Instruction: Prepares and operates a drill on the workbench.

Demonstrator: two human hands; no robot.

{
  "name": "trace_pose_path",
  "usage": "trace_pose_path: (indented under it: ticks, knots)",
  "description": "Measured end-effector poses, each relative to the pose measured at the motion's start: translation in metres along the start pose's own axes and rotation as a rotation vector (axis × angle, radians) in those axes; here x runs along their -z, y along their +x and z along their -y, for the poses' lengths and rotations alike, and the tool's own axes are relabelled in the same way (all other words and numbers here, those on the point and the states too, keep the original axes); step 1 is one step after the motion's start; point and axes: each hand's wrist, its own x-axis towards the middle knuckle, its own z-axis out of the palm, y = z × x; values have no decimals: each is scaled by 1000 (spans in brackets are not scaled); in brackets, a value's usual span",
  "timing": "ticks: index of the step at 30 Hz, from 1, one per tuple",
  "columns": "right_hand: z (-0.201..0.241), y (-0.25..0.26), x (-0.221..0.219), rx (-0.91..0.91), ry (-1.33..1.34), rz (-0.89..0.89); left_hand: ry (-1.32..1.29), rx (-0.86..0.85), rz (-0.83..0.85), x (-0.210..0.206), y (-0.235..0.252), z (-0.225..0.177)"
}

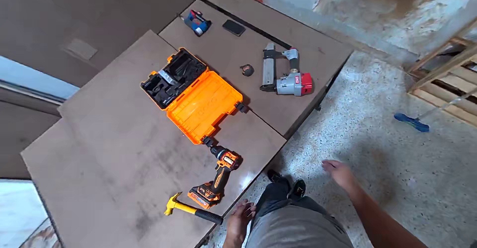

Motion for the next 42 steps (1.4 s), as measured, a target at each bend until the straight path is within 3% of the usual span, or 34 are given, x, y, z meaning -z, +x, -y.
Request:
trace_pose_path:
  ticks: [4, 8, 12, 15, 24, 28, 42]
  knots:
    - [119, 81, -50, 157, -8, 105, -329, 5, -293, -8, 25, -1]
    - [168, 103, -84, 129, -149, 175, -508, -66, -461, -5, 35, -3]
    - [162, 115, -71, 36, -91, 279, -648, -93, -644, 4, 42, 1]
    - [164, 129, -61, 32, -120, 361, -682, -110, -710, -15, 41, -1]
    - [175, 149, -43, 276, -571, 526, -556, -43, -826, -48, 51, -8]
    - [175, 159, -40, 378, -629, 598, -509, -28, -899, -55, 56, -11]
    - [193, 166, -34, 453, -804, 745, -431, 7, -966, -63, 57, -19]
